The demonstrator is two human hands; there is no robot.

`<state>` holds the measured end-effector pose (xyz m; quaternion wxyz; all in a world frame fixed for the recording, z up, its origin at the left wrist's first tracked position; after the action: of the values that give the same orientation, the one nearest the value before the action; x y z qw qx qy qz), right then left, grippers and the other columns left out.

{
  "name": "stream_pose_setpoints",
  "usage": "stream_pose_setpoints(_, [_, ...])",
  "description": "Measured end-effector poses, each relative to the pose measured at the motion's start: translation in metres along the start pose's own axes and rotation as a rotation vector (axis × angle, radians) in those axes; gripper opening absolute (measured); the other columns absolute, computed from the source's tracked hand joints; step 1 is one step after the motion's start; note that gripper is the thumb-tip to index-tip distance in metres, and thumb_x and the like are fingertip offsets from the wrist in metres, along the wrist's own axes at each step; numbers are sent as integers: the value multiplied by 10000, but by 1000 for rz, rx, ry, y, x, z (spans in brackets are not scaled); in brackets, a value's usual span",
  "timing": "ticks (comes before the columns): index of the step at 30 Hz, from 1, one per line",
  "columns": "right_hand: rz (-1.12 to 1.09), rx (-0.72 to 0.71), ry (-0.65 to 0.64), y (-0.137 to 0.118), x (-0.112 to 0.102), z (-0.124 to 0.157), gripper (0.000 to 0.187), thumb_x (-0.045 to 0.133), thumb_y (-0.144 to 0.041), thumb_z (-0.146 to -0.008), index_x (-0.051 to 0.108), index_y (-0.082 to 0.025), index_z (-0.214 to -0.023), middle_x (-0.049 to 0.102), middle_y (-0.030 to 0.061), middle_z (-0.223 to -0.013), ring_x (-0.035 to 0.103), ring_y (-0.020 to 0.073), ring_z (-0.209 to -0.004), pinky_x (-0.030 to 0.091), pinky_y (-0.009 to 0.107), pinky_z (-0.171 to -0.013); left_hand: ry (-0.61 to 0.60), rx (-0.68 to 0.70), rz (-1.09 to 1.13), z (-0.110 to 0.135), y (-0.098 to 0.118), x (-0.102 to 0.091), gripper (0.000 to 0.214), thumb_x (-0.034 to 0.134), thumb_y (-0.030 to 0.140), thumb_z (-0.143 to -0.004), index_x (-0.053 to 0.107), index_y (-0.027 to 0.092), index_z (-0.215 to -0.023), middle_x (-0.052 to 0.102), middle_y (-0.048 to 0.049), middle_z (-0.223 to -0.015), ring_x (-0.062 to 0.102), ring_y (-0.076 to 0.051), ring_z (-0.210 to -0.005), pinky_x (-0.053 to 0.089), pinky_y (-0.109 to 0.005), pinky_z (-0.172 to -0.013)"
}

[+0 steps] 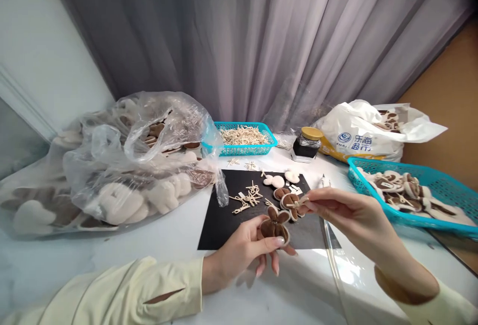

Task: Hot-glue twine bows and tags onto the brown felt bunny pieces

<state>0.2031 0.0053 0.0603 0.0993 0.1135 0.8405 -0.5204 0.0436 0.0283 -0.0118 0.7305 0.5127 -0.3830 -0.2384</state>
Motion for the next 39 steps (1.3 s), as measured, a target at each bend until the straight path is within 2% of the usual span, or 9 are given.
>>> stream_pose_setpoints(3, [216, -207, 128, -16, -6, 16, 172, 592, -107, -813, 656, -215, -931, 714, 42, -850, 680, 179, -773, 581, 285, -677, -60, -56, 88, -5, -4, 8, 295, 594, 292, -810, 507, 116, -1029, 692, -116, -860, 589, -74, -468, 345, -125, -341])
stream_pose_setpoints(5, [330, -298, 170, -23, -6, 23, 219, 576, -50, -804, 649, -224, -915, 704, 28, -833, 670, 167, -778, 566, 270, -676, -112, -87, 130, -8, -7, 15, 320, 591, 266, -809, 501, 123, -1081, 694, -102, -825, 589, -76, -459, 347, -122, -343])
stream_pose_setpoints(8, [403, -395, 147, -30, -2, 29, 275, 531, 19, -794, 634, -213, -899, 691, 31, -834, 665, 156, -771, 553, 264, -677, -182, -115, 145, -12, -8, 24, 326, 587, 233, -805, 498, 124, -1099, 695, -96, -789, 589, -80, -453, 360, -126, -356])
stream_pose_setpoints(11, [424, -473, 94, -34, 3, 32, 304, 506, 39, -787, 623, -202, -931, 688, 58, -862, 658, 167, -749, 537, 295, -650, -200, -139, 131, -12, -8, 27, 236, 575, 213, -807, 509, 123, -1015, 697, -101, -771, 581, -80, -441, 357, -130, -360])
stream_pose_setpoints(15, [441, -510, 53, -33, 10, 35, 283, 507, 14, -795, 618, -201, -940, 699, 69, -850, 653, 187, -734, 506, 349, -658, -193, -143, 106, -11, -7, 26, 179, 575, 215, -810, 500, 126, -946, 698, -108, -780, 579, -83, -450, 356, -137, -372])
stream_pose_setpoints(22, [416, -531, -18, -30, 19, 36, 296, 508, 17, -804, 602, -200, -982, 708, 75, -858, 649, 193, -785, 481, 353, -656, -210, -130, 66, -10, -6, 28, 197, 597, 233, -808, 490, 136, -942, 698, -101, -788, 573, -84, -448, 363, -152, -386])
stream_pose_setpoints(32, [513, -595, -70, -31, 21, 42, 337, 509, 71, -748, 603, -151, -984, 708, 106, -890, 653, 224, -876, 481, 394, -733, -171, -85, 26, -9, -3, 29, 231, 602, 279, -812, 470, 138, -939, 691, -102, -785, 558, -75, -444, 350, -146, -374])
stream_pose_setpoints(39, [482, -589, -118, -26, 22, 44, 356, 477, 50, -789, 595, -141, -1065, 696, 120, -923, 626, 236, -967, 546, 382, -741, -158, -32, 2, -9, 1, 25, 292, 576, 310, -818, 497, 132, -1035, 665, -116, -887, 599, -127, -647, 380, -153, -421])
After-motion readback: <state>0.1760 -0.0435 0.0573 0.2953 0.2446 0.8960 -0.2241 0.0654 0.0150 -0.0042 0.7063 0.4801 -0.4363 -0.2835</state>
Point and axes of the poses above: each hand's wrist, its own z-axis away from the middle knuckle, its own x-axis out of the palm, y = z × x, the point moved 6 cm from there along -z, towards the middle knuckle
